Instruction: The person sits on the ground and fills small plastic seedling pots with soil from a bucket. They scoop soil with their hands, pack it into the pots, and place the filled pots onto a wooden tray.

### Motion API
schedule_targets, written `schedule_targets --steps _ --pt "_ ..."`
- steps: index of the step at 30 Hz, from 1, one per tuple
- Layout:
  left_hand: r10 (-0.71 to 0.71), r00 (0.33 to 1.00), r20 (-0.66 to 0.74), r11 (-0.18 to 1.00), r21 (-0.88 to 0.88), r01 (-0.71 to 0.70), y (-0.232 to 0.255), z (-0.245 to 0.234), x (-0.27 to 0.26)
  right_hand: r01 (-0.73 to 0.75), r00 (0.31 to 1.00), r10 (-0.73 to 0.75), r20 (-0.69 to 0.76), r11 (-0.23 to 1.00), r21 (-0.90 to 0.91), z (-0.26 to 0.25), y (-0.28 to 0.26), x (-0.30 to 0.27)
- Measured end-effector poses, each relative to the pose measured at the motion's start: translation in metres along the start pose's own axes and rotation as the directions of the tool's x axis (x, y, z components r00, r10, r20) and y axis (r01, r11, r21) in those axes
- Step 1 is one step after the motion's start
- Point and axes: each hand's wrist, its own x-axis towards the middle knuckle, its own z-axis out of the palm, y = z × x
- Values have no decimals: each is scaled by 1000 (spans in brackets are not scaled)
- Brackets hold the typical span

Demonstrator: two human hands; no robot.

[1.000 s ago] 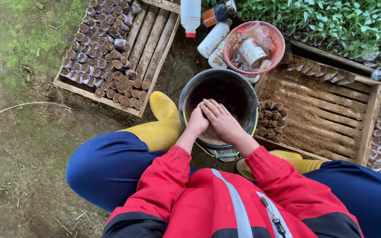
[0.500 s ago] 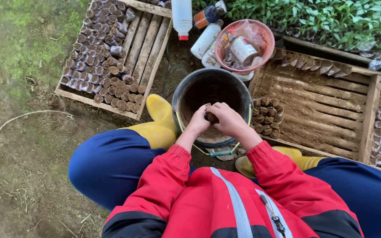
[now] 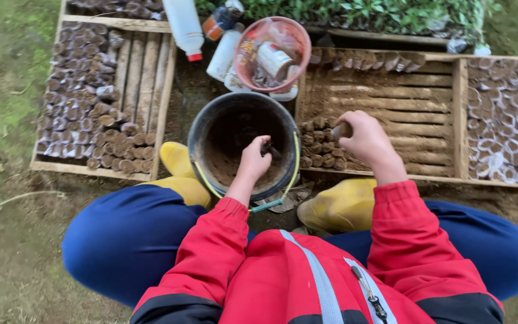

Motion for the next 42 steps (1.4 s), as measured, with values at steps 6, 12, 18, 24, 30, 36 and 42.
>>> schedule_targets --steps 6,12,18,24,30,36,42 --pt "85 996 -16 992 -97 -86 48 13 -3 -403 915 403 -13 915 -12 99 172 13" --pt "236 970 -61 965 -102 -241 57 29 -3 -466 878 464 119 885 -15 175 204 3" --pt "313 943 -112 945 -66 -321 48 35 6 -422 905 416 89 905 53 188 193 18" --pt "350 928 -127 931 -60 -360 40 37 11 -392 911 389 135 920 0 176 167 6" --pt "359 923 -141 926 -73 -371 39 39 13 -380 895 374 244 925 -25 219 208 9" --pt "360 921 -145 921 -98 -376 46 36 9 -453 853 439 283 891 -21 208 203 8" --pt "340 933 -120 932 -84 -351 63 17 1 -434 874 417 248 901 15 145 157 10"
